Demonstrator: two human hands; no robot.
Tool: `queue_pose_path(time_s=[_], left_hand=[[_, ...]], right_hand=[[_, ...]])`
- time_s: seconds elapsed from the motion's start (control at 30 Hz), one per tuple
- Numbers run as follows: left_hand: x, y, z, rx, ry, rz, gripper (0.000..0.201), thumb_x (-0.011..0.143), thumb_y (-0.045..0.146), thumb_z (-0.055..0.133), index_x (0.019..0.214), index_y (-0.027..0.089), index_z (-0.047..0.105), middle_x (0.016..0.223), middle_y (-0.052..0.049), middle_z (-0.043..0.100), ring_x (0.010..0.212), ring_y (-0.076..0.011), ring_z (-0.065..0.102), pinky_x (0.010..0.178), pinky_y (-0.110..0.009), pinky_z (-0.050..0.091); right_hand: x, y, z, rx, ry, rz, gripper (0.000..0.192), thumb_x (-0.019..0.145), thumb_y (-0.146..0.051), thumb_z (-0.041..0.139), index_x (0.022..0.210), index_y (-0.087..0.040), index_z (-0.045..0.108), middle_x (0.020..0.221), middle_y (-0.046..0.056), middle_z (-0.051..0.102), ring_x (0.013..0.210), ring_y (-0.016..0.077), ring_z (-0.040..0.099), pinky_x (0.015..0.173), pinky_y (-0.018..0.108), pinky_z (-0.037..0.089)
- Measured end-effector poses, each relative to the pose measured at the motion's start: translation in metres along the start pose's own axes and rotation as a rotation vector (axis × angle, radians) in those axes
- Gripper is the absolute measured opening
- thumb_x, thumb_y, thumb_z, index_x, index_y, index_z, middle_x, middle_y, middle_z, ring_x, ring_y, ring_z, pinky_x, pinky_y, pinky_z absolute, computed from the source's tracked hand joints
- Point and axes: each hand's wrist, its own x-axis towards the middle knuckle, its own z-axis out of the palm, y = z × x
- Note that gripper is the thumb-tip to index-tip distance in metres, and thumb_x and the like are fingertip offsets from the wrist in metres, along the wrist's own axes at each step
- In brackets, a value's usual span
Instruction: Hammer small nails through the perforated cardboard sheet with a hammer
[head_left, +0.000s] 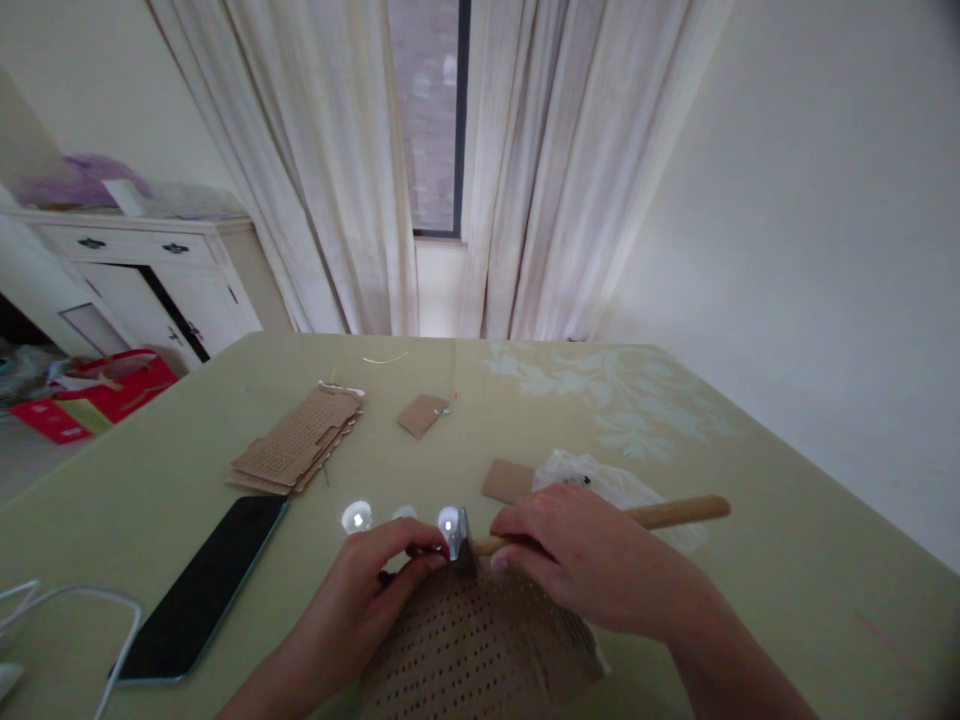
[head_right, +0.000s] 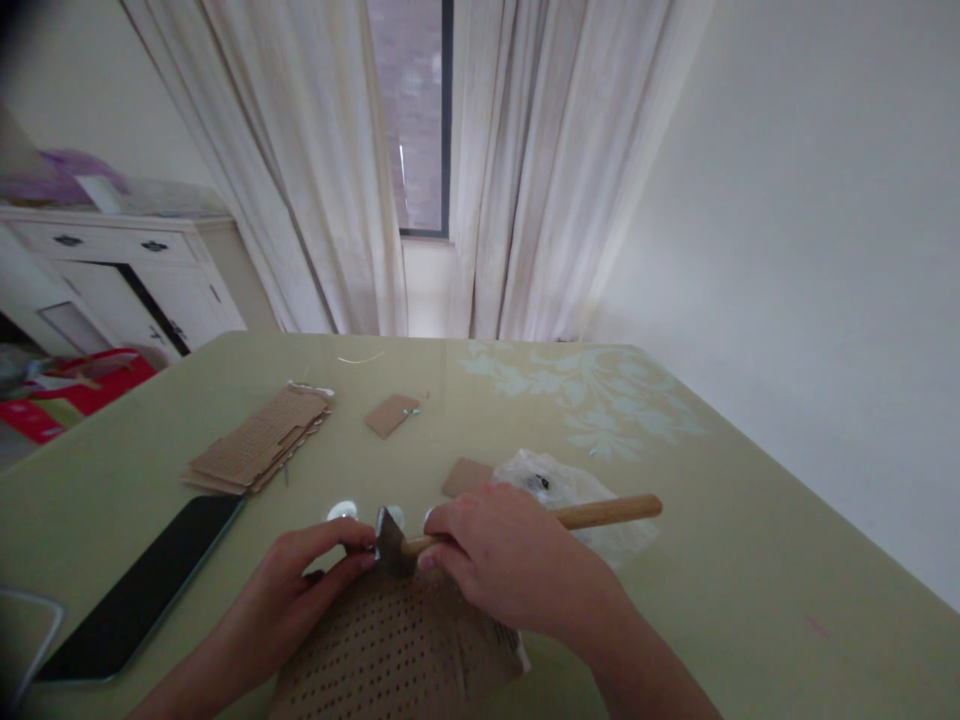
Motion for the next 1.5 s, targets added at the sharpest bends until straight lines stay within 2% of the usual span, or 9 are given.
queue_pose_path(time_s=[0.3,0.43,0.67,0.83,1.0,1.17,1.27,1.37,1.5], left_hand=[[0.0,0.0,-0.002,0.066,0.032,0.118,0.016,0.101,0.03,0.067,0.1,0.03,0.083,0.091,0.0,0.083,0.083,-0.0178,0.076,0.074,-0.021,0.059],[0.0,0.002,-0.003,0.086,0.038,0.123,0.017,0.101,0.031,0.067,0.096,0.03,0.083,0.088,0.0,0.083,0.081,-0.0182,0.077,0.074,-0.023,0.06],[0.001,0.006,-0.003,0.074,0.013,0.089,0.021,0.102,0.038,0.066,0.094,0.03,0.083,0.091,-0.002,0.083,0.084,-0.0204,0.077,0.073,-0.024,0.061],[0.0,0.001,-0.003,0.133,-0.048,0.146,0.018,0.105,0.03,0.065,0.101,0.028,0.083,0.097,-0.002,0.082,0.089,-0.0213,0.075,0.082,-0.028,0.059],[0.001,0.003,-0.002,0.08,-0.062,0.149,0.02,0.106,0.028,0.064,0.099,0.028,0.083,0.108,-0.004,0.079,0.1,-0.021,0.074,0.087,-0.027,0.059],[0.001,0.008,-0.004,0.026,-0.117,0.125,0.023,0.104,0.019,0.062,0.103,0.029,0.084,0.114,-0.004,0.077,0.106,-0.0197,0.072,0.091,-0.026,0.057],[0.002,0.008,-0.003,0.028,-0.098,0.114,0.02,0.103,0.021,0.065,0.096,0.028,0.083,0.108,-0.002,0.078,0.101,-0.0184,0.073,0.089,-0.025,0.056],[0.003,0.01,-0.003,0.022,-0.09,0.072,0.006,0.096,0.024,0.078,0.098,0.027,0.083,0.105,-0.001,0.079,0.096,-0.0185,0.073,0.086,-0.025,0.055],[0.006,0.013,-0.003,0.038,-0.092,0.007,0.028,0.078,0.017,0.094,0.101,0.027,0.083,0.1,0.002,0.08,0.092,-0.0192,0.072,0.083,-0.025,0.054]], right_hand=[[0.002,0.002,0.002,-0.031,0.007,-0.012,0.022,0.106,-0.034,0.066,0.091,-0.022,0.076,0.085,0.004,0.079,0.078,0.0207,0.069,0.069,0.033,0.034],[0.002,0.001,-0.007,-0.056,0.008,-0.012,0.024,0.107,-0.035,0.065,0.09,-0.022,0.076,0.087,0.004,0.077,0.079,0.0207,0.067,0.069,0.032,0.034],[-0.003,-0.01,-0.021,0.226,0.207,0.003,0.021,0.112,-0.028,0.058,0.102,-0.024,0.076,0.094,0.0,0.078,0.085,0.0179,0.067,0.079,0.029,0.04],[-0.003,-0.016,-0.014,0.102,0.093,0.002,0.014,0.108,-0.03,0.067,0.105,-0.025,0.08,0.096,0.003,0.08,0.089,0.0219,0.07,0.08,0.031,0.04],[-0.005,-0.019,-0.014,0.183,0.193,-0.007,0.019,0.111,-0.031,0.061,0.105,-0.024,0.077,0.097,0.002,0.078,0.088,0.0188,0.068,0.08,0.029,0.042],[-0.001,-0.018,-0.011,0.051,0.05,0.017,0.017,0.108,-0.033,0.068,0.103,-0.023,0.08,0.091,0.003,0.08,0.084,0.0213,0.07,0.076,0.032,0.04],[-0.001,-0.017,-0.011,0.087,0.104,0.015,0.017,0.109,-0.031,0.065,0.104,-0.023,0.08,0.095,0.003,0.08,0.087,0.0205,0.071,0.079,0.031,0.042],[-0.001,-0.017,-0.011,0.132,0.148,0.026,0.018,0.11,-0.03,0.064,0.102,-0.023,0.079,0.096,0.003,0.08,0.089,0.0197,0.071,0.08,0.03,0.044],[0.003,-0.017,-0.005,-0.008,0.026,0.027,0.018,0.108,-0.03,0.065,0.098,-0.023,0.079,0.091,0.004,0.081,0.083,0.0234,0.073,0.075,0.033,0.042]])
